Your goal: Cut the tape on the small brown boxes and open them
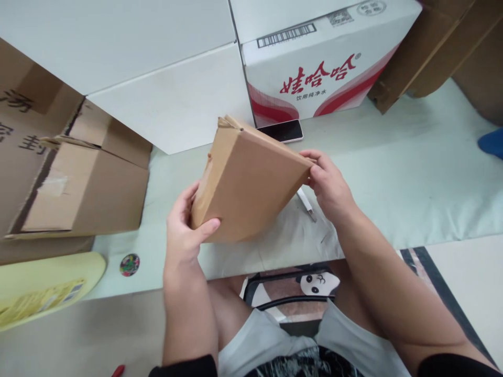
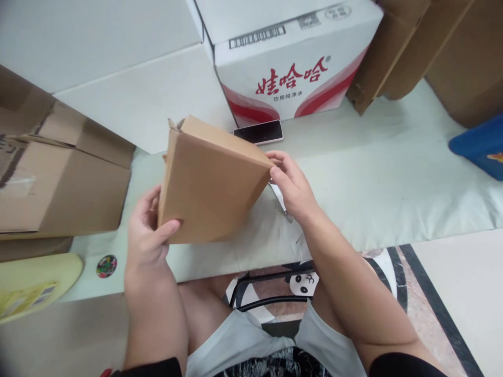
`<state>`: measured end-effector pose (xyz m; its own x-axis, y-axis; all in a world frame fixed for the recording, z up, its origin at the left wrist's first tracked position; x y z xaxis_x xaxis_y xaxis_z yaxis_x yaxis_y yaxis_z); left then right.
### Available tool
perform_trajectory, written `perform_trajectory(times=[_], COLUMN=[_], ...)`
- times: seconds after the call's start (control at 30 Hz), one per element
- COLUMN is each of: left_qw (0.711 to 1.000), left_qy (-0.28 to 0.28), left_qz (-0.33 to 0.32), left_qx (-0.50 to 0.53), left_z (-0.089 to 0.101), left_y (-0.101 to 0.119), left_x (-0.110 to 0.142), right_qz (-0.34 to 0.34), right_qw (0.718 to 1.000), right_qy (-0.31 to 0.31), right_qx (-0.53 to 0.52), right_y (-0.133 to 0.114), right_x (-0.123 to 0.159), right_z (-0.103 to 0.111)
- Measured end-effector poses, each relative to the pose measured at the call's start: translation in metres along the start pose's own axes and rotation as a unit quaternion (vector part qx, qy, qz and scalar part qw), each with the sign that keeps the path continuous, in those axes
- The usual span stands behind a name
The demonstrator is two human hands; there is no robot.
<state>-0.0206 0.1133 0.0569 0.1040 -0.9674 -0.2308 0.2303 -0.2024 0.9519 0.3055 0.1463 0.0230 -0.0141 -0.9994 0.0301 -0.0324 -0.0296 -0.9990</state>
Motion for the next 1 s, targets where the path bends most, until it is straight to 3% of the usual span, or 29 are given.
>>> perform_trajectory(times=[0.2, 0.33, 0.47, 0.6, 0.8, 1.0], left_qw=[0.989, 0.981, 0.971, 0.944, 0.933, 0.934], left_qy=[-0.013, -0.018, -0.052, -0.104, -0.065, -0.071], left_qz=[0.078, 0.118, 0.161, 0.25, 0.292, 0.34], left_qx=[0.128, 0.153, 0.168, 0.189, 0.2, 0.087], left_z=[-0.023, -0.039, -0.057, -0.075, -0.079, -0.077], left_y=[-0.019, -0.026, -0.037, -0.053, -0.051, -0.055], left_x=[0.006, 0.015, 0.016, 0.02, 0.022, 0.024], right_qz=[0.054, 0.054, 0.046, 0.031, -0.018, -0.075], right_qw=[0.997, 0.993, 0.996, 0.996, 0.998, 0.994], right_qy=[-0.057, -0.105, -0.062, -0.039, -0.061, -0.071], right_qx=[0.009, 0.03, 0.037, 0.068, 0.024, 0.019], right_y=[-0.008, -0.011, -0.011, -0.008, -0.009, 0.005], right_x=[0.001, 0.005, 0.004, 0.002, 0.004, 0.003], right_z=[-0.014, -0.025, -0.017, -0.011, -0.016, -0.015])
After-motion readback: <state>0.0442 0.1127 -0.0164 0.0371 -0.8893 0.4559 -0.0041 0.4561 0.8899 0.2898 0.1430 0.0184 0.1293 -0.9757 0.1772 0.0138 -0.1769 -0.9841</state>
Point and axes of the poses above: each hand's wrist, its own x-axis away from the middle knuckle, its own z-axis out of the back of the hand, y = z × x, the point moved 9 cm from there along -x, towards the middle knuckle, and after that the axes turned 5 degrees about -z, right-handed, at the moved point
